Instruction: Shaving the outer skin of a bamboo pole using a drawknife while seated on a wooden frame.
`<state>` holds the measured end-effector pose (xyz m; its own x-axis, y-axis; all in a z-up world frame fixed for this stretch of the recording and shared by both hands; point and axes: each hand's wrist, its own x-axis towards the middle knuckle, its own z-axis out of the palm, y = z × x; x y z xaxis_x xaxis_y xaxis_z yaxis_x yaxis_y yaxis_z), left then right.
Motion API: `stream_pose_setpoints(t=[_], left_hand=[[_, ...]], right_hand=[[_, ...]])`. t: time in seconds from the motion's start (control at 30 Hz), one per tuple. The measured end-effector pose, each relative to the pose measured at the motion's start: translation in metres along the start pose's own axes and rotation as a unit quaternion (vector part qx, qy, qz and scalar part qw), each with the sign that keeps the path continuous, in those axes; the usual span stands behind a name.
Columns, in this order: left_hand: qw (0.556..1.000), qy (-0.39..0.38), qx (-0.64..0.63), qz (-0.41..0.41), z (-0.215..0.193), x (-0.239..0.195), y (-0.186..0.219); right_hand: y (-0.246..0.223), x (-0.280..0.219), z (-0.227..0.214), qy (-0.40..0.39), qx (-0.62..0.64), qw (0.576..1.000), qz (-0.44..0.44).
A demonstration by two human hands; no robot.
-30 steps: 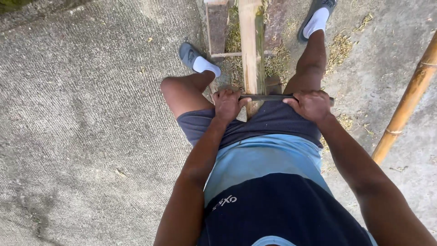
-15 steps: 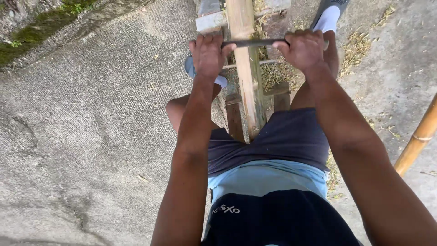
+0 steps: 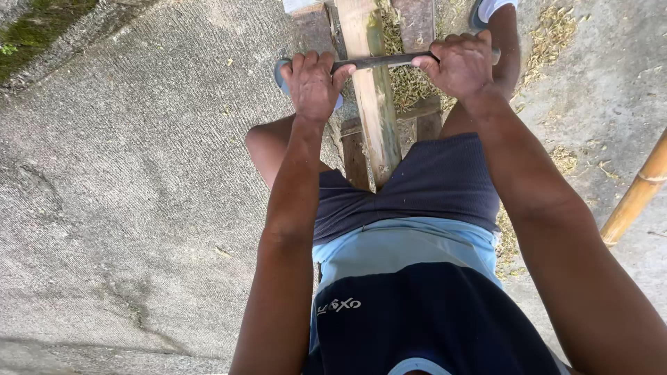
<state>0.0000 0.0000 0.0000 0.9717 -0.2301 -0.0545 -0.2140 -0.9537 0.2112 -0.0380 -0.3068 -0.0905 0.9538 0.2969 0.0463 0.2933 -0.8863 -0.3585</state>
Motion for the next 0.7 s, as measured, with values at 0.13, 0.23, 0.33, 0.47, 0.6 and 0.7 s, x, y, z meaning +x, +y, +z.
stream_pose_setpoints(t=[0.13, 0.23, 0.33, 0.47, 0.6, 0.7], left_hand=[[1.0, 0.004, 0.006, 0.009, -0.001, -0.024, 0.006], [0.999, -0.033, 0.011, -0.006, 0.0, -0.043, 0.011], [0.999, -0.048, 0.006, -0.01, 0.002, -0.064, 0.016], [0.998, -0.06, -0.013, -0.013, -0.004, -0.1, 0.031], [0.999, -0.03, -0.032, -0.013, 0.012, -0.163, 0.045], [0.999, -0.031, -0.04, -0.02, 0.014, -0.18, 0.054]], right_hand=[[-0.009, -0.021, -0.004, -0.054, 0.001, 0.998, 0.022], [-0.019, -0.038, -0.011, -0.173, -0.012, 0.982, 0.069], [-0.023, -0.058, -0.011, -0.123, -0.016, 0.991, 0.046], [-0.033, -0.094, -0.021, -0.131, 0.0, 0.99, 0.041], [-0.035, -0.147, -0.017, -0.055, 0.072, 0.996, -0.005], [-0.052, -0.14, -0.056, -0.089, -0.021, 0.995, -0.024]])
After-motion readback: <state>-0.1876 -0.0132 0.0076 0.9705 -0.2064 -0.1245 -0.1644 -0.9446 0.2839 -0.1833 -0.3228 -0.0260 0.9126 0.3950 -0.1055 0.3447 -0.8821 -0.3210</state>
